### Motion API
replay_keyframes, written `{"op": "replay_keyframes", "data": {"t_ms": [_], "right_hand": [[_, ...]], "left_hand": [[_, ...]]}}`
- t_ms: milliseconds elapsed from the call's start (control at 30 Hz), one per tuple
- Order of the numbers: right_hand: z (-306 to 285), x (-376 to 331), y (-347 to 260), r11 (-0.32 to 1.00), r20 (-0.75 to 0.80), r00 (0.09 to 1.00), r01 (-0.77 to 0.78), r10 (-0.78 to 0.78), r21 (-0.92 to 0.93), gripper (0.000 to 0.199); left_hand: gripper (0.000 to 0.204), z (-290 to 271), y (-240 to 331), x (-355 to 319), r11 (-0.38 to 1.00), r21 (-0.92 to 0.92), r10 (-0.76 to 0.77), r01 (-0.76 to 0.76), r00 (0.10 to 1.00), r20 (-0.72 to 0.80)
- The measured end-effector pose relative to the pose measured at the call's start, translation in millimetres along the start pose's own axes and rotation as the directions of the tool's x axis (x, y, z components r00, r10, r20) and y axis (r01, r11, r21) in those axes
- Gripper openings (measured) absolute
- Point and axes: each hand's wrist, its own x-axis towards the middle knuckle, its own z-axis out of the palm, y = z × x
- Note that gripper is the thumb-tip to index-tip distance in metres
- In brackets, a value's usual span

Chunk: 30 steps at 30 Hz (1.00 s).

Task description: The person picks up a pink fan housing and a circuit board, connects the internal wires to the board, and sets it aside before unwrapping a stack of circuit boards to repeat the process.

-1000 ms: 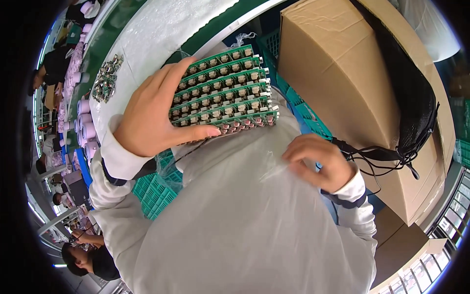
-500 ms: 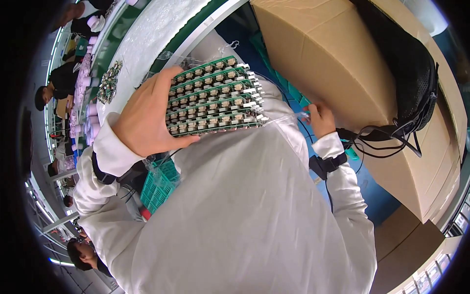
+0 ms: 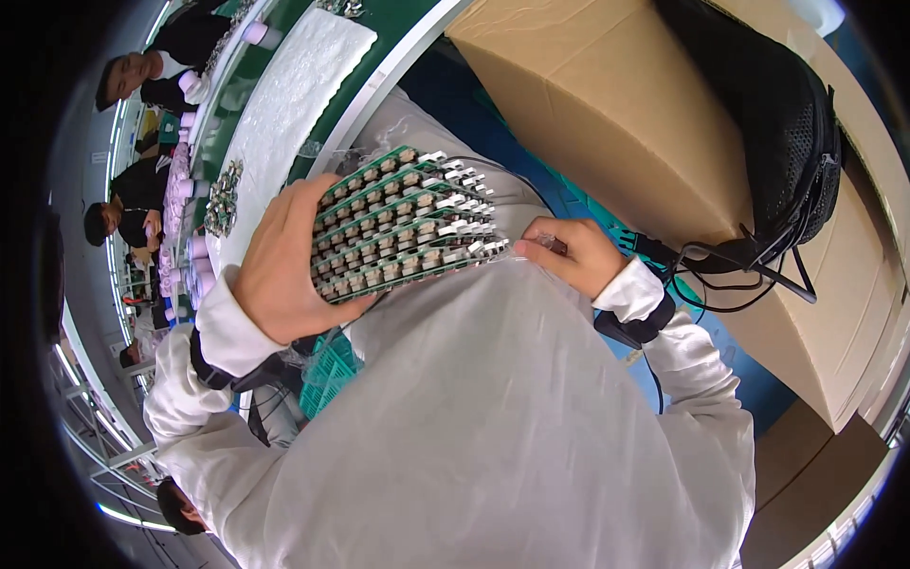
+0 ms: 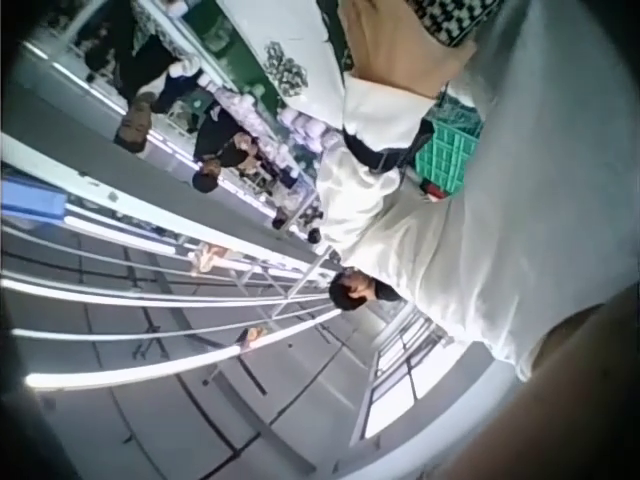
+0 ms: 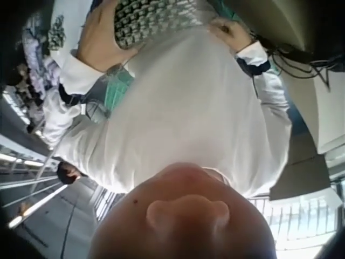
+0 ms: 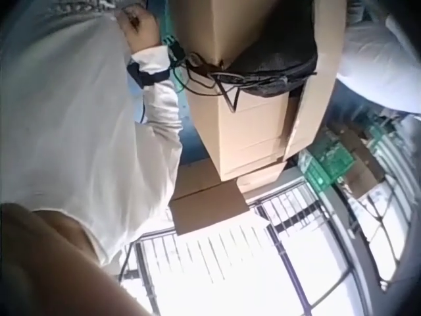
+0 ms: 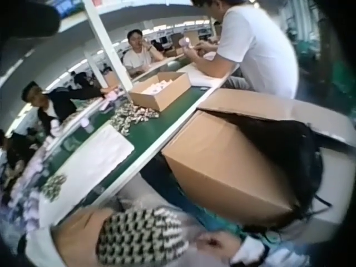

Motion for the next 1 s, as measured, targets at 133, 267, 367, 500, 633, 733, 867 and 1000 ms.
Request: {"op": "replay_keyframes", "data": {"t_ms": [133,267,367,500,633,733,867,1000], "right_hand": [[-2,6,-4,0.998,-0.008,0.999,-0.044,0.044,0.044,0.023],[-1,17,-17,0.984,-0.043,0.996,-0.065,0.073,0.163,0.022],[2,30,-34,0.952,-0.096,0.988,-0.085,0.118,0.293,0.022],[2,49,-53,0.842,-0.180,0.983,0.066,0.037,0.536,0.026],[-4,55,-62,0.890,-0.250,0.968,0.102,0.014,0.444,0.023],[3,69,-59,0.944,-0.362,0.919,0.249,-0.160,0.215,0.016],[10,95,-78,0.843,-0.374,0.926,0.244,-0.055,0.480,0.008],[7,123,-73,0.640,-0.333,0.929,0.159,0.160,0.752,0.006]], "left_hand": [[0.097,-12,0,-11,1.000,-0.012,-0.025,0.024,0.999,-0.042],[0.096,-30,-8,-14,0.991,-0.097,-0.103,0.093,0.989,-0.105],[0.095,-47,-17,-14,0.977,-0.166,-0.156,0.133,0.979,-0.135],[0.093,-78,-27,-14,0.930,-0.311,-0.252,0.196,0.956,-0.151],[0.090,-110,-52,-4,0.789,-0.537,-0.389,0.300,0.920,-0.058],[0.087,-131,-81,11,0.662,-0.630,-0.462,0.407,0.883,0.084],[0.080,-135,-128,26,0.514,-0.660,-0.532,0.548,0.807,0.256],[0.077,-138,-176,42,0.365,-0.727,-0.444,0.582,0.795,0.413]]}}
